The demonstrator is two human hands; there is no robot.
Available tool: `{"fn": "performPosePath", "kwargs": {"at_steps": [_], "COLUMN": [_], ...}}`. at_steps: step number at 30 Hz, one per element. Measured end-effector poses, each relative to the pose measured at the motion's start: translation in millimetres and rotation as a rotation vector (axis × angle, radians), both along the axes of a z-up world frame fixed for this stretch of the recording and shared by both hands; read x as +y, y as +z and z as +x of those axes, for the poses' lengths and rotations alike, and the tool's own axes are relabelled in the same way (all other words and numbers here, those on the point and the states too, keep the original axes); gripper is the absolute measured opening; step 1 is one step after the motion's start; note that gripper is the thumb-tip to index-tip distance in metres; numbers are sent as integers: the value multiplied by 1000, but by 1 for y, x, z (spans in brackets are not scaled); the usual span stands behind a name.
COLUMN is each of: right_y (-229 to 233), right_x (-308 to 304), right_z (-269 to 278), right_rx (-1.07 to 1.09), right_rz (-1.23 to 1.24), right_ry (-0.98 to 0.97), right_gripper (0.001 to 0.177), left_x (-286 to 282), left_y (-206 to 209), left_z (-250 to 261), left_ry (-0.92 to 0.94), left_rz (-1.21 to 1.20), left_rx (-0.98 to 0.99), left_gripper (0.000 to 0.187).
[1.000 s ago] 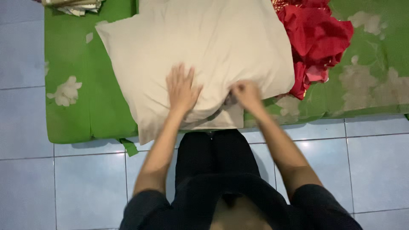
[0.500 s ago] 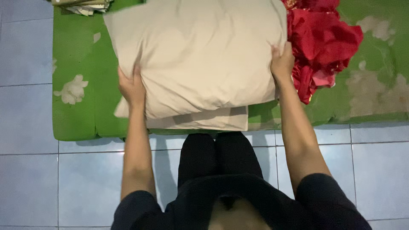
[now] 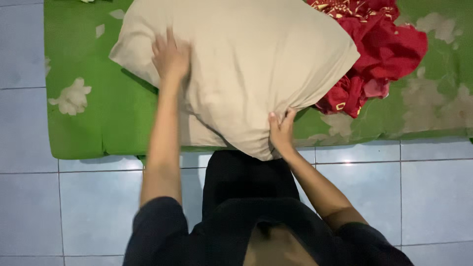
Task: The person kneels on a green floral mattress and removes a beige pillowcase from a white pillow. They then place the pillowcase aside and set the bare pillow on the mattress.
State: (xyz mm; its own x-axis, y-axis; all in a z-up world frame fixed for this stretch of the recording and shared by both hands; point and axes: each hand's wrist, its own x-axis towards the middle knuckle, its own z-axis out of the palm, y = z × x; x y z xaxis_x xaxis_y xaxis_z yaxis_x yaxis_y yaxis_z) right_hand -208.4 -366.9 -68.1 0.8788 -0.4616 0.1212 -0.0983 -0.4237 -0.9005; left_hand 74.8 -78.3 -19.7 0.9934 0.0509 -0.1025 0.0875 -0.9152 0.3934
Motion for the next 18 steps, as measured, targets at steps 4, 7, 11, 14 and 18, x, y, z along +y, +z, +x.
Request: {"fn": "performPosePath", "kwargs": {"at_steps": [4, 7, 11, 14, 18], "right_y": [29, 45, 56, 67, 72], "right_x": [4, 19, 36, 33, 39], "right_z": [3, 4, 0, 17, 36], "right_rx": [-51, -167, -293, -453, -452], "right_rz": [131, 126, 28, -104, 17], "right_ry": [108, 186, 303, 327, 302], "right_gripper": [30, 19, 28, 33, 25], "left_x": [-17, -28, -21, -18, -15], "left_y": [-39, -53, -42, -23, -12], "left_z": [-129, -176, -169, -127, -76], "left_ry": [340, 658, 432, 168, 24], "left_rz": [-272, -1312, -1553, -1552, -1362], "left_rx": [-245, -149, -113, -277, -335], "left_gripper": [89, 97, 83, 76, 64]}}
